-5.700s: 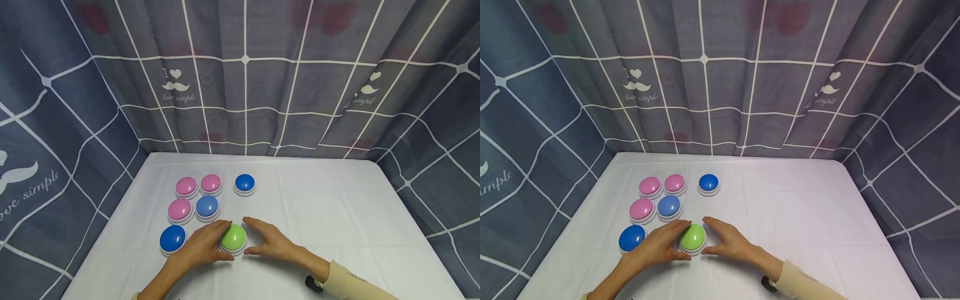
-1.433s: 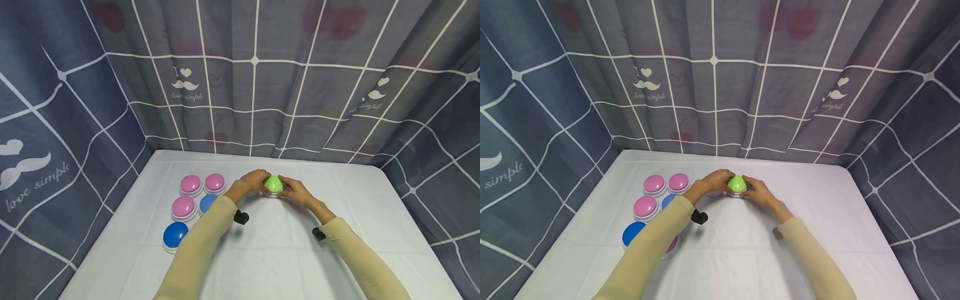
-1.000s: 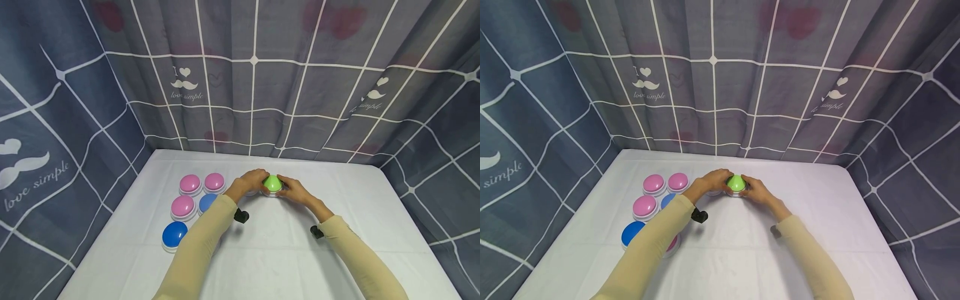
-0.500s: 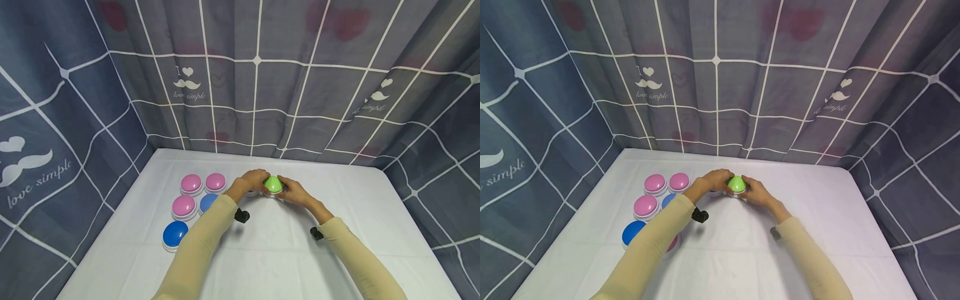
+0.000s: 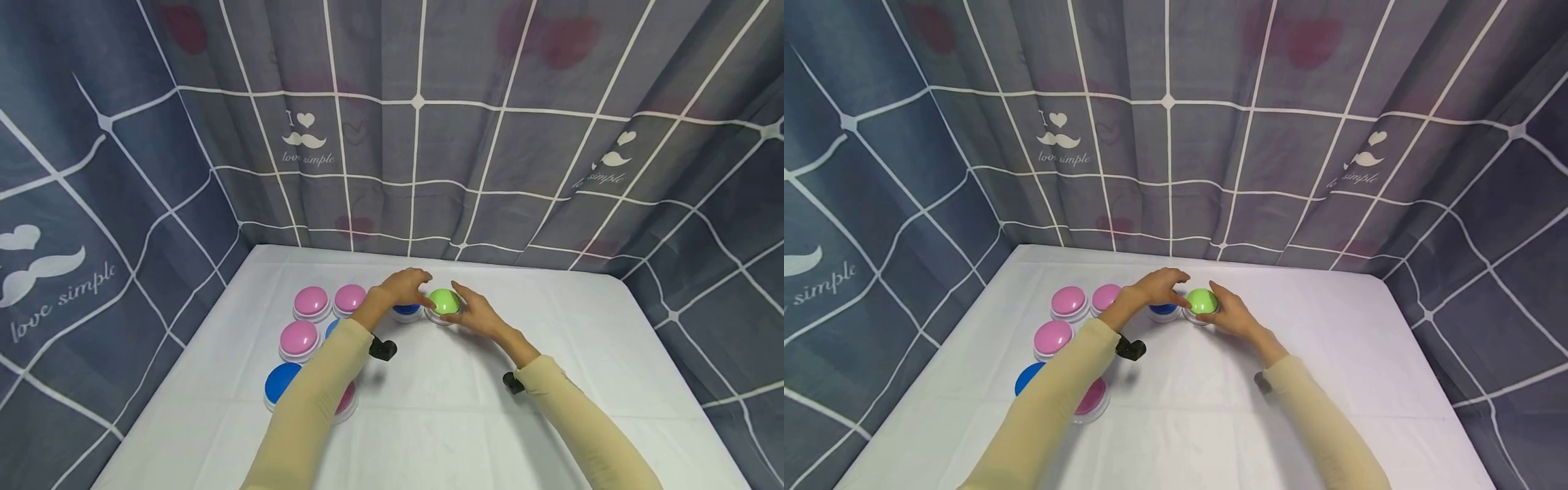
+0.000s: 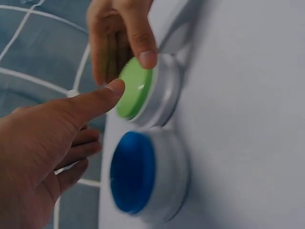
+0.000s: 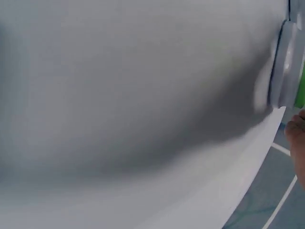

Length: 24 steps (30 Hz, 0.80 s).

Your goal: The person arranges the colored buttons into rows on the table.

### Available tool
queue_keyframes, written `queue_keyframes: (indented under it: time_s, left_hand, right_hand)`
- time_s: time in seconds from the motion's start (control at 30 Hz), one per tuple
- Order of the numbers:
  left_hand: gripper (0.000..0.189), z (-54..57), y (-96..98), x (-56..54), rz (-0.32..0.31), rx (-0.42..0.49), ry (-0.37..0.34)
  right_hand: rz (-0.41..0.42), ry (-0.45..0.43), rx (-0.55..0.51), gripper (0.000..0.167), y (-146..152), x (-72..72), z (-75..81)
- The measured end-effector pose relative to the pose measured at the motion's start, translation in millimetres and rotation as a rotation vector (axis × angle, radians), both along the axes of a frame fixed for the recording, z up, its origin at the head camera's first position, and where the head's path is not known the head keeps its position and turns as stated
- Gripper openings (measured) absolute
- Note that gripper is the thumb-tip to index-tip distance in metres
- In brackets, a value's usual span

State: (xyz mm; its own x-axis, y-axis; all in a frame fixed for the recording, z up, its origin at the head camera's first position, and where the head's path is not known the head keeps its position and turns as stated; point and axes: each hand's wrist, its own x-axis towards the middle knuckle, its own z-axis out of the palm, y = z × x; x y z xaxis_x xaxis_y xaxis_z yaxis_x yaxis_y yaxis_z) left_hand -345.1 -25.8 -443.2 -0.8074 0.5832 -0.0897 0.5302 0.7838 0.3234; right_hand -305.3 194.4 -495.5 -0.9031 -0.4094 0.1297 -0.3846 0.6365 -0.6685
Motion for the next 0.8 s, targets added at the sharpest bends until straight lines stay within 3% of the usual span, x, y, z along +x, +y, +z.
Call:
queue_keyframes:
  time_s: [0.1,0.23,0.4,0.6,0.8]
  left_hand:
    - [0.072,9.7,-14.9,-0.5,0.024,0.032,0.004]
    - [0.072,20.5,-40.6,2.6,0.063,0.077,-0.04]
    - [0.073,29.1,-73.7,7.4,0.113,0.077,-0.054]
    - [0.078,28.1,-111.9,12.8,0.175,0.049,-0.057]
    - [0.082,21.8,-140.7,19.2,0.218,0.001,-0.082]
  right_hand:
    - [-0.008,0.018,-0.011,0.088,-7,-4.5,6.4]
    - [0.022,0.025,-0.02,0.088,-21,-8.9,17.0]
    - [0.069,0.036,0.007,0.088,-41,-11.4,27.4]
    - [0.103,0.024,0.017,0.087,-75,-12.0,35.4]
    - [0.132,0.092,0.026,0.083,-117,-15.0,37.7]
